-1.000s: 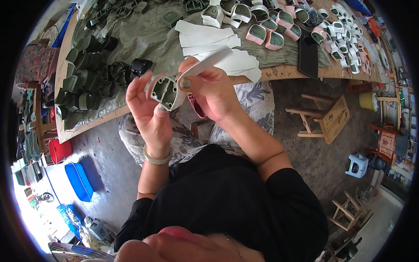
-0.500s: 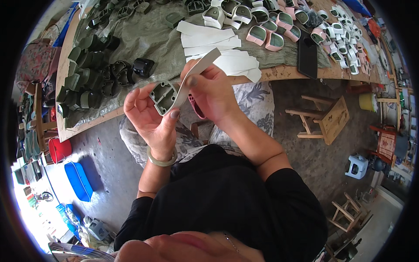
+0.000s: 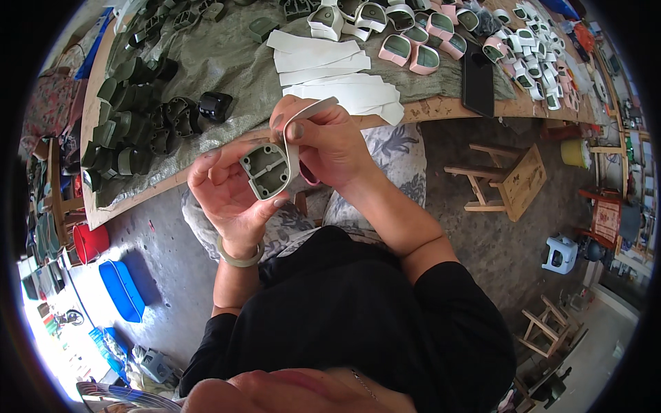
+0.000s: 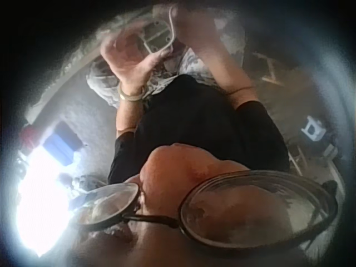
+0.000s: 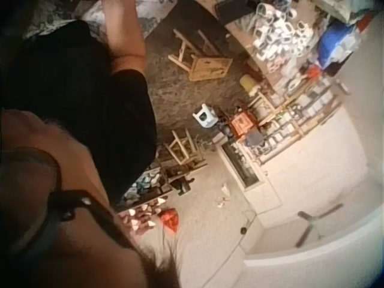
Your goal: Assembling small green and white plastic shoe components manually on a work table.
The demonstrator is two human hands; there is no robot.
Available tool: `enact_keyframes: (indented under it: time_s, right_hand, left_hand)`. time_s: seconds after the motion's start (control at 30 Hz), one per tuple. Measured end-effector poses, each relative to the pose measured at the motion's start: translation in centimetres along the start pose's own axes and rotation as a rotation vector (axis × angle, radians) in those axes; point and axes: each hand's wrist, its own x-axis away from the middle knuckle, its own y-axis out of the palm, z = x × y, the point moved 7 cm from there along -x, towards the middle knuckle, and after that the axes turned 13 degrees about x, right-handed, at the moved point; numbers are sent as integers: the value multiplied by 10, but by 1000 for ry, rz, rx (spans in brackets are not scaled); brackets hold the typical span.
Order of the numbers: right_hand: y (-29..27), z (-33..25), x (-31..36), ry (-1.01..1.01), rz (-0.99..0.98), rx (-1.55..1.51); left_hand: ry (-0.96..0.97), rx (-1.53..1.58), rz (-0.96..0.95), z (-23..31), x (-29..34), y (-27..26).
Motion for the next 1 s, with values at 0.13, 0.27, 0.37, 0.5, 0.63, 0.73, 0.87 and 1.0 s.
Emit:
enact_keyframes:
  time_s: [0.13, 0.27, 0.37, 0.5, 0.63, 0.73, 0.87, 1.0]
  right_hand:
    - [0, 3, -2, 1, -9, 47]
    - [3, 4, 0, 2, -52, 45]
    - [2, -5, -3, 54, -168, 140]
    - [7, -6, -4, 113, -178, 143]
    - [6, -10, 4, -58, 18, 252]
    - [8, -17, 6, -260, 53, 522]
    - [-2, -19, 11, -350, 169, 479]
    - [4, -16, 15, -381, 138, 540]
  left_hand:
    - [12, -3, -38, -2, -3, -5]
    - [-39, 42, -103, 0, -3, -7]
    - [-173, 112, -99, 0, -6, -4]
    - [-348, 210, -54, -10, -10, -5]
    - [-375, 281, -161, -7, -13, 10]
    - [-196, 0, -99, -11, -16, 3]
    - [-116, -387, 113, -7, -8, -15]
    - [-11, -696, 33, 4, -11, -1]
